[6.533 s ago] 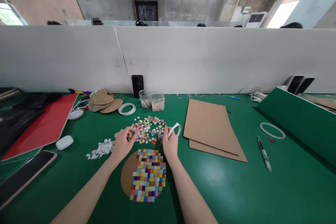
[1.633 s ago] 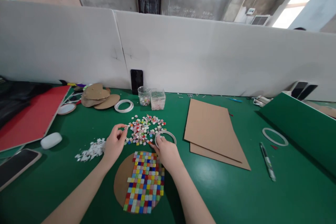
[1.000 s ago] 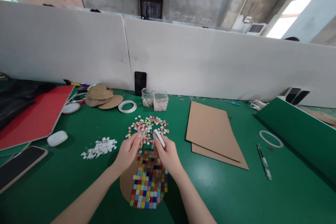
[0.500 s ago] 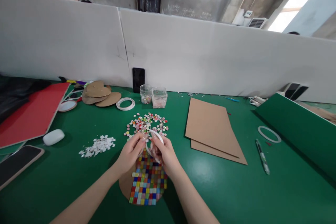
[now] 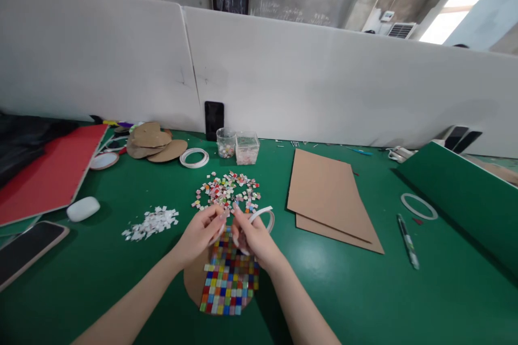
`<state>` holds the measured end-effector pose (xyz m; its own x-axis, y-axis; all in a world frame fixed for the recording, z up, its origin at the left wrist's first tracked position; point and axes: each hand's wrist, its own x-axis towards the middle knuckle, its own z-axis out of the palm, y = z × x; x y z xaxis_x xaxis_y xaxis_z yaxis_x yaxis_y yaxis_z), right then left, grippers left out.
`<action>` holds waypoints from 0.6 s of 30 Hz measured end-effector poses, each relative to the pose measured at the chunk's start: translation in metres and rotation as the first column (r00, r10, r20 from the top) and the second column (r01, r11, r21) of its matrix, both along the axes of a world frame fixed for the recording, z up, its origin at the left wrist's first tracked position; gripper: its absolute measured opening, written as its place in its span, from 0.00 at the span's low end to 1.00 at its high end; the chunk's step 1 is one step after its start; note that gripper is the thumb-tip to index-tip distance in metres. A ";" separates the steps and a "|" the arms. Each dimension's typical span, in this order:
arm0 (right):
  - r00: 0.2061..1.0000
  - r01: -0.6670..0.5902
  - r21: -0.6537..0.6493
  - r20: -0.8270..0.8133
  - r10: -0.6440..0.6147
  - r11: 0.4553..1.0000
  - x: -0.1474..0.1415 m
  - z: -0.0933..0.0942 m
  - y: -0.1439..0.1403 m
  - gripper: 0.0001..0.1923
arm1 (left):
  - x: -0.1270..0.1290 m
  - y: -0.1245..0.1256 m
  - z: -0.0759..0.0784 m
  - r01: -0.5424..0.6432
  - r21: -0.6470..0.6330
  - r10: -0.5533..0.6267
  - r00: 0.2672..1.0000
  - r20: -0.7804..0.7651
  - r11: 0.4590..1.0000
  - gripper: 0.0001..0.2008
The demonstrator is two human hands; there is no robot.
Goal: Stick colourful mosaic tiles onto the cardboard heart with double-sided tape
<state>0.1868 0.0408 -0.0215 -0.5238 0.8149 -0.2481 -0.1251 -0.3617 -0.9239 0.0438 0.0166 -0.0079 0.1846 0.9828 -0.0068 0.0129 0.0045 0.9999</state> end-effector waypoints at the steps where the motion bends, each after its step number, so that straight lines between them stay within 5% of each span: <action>1: 0.999 -0.016 -0.034 0.038 0.017 0.999 -0.002 -0.002 -0.002 0.25 | 0.000 -0.001 0.001 0.039 -0.016 -0.039 0.999 0.013 0.999 0.15; 5: 0.996 -0.029 -0.053 0.085 0.033 0.998 -0.006 -0.003 -0.007 0.25 | 0.000 -0.003 0.001 0.115 -0.036 -0.114 0.992 0.051 0.993 0.14; 18: 0.996 0.034 0.040 0.079 -0.037 0.999 -0.010 0.011 -0.009 0.25 | -0.001 0.001 -0.003 0.032 0.131 -0.003 0.976 -0.217 0.991 0.17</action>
